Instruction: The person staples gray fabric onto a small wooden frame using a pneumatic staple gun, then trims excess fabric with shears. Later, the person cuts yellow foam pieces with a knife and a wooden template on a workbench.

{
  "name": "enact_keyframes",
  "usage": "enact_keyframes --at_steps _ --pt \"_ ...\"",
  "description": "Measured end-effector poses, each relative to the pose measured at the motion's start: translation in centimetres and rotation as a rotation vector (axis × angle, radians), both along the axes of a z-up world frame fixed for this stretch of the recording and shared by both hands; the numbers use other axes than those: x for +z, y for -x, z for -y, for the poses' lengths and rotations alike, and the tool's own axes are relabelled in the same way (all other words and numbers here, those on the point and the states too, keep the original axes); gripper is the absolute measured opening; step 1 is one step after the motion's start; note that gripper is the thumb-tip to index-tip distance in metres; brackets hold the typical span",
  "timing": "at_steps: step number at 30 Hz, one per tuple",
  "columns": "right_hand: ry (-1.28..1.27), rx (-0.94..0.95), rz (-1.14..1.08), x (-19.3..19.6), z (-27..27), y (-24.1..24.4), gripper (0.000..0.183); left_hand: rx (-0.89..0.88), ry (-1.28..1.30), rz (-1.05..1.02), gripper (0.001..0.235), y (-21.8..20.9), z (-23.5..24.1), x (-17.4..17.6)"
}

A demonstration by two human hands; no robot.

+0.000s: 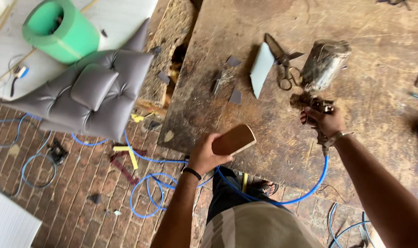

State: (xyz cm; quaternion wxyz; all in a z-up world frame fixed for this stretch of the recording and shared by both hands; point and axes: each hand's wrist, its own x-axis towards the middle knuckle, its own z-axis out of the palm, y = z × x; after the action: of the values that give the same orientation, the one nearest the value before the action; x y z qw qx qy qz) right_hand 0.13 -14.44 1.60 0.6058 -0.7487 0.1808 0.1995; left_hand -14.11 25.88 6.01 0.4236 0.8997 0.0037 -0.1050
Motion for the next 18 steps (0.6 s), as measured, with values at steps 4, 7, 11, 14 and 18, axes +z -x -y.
enact_keyframes --at_steps 4,7,11,14,18 --pt "-0.008 -0.036 0.021 1.7 -1.1 -2.1 0.029 -0.077 -0.097 -0.097 0.082 -0.2 2.1 0.7" --pt "-0.154 0.025 0.134 2.2 -3.1 -2.2 0.027 -0.035 -0.038 -0.099 0.083 0.6 2.2 0.9" --pt "-0.289 0.051 0.149 1.8 -5.1 -0.7 0.035 0.002 -0.054 -0.131 0.086 1.9 1.5 0.5" --pt "-0.387 -0.009 0.188 1.0 -5.1 1.0 0.044 0.039 -0.134 -0.136 0.086 2.7 2.1 -0.3" --pt "-0.373 -0.166 0.134 0.7 -2.0 5.9 0.055 -0.022 -0.278 -0.213 0.089 0.7 5.7 -1.8"
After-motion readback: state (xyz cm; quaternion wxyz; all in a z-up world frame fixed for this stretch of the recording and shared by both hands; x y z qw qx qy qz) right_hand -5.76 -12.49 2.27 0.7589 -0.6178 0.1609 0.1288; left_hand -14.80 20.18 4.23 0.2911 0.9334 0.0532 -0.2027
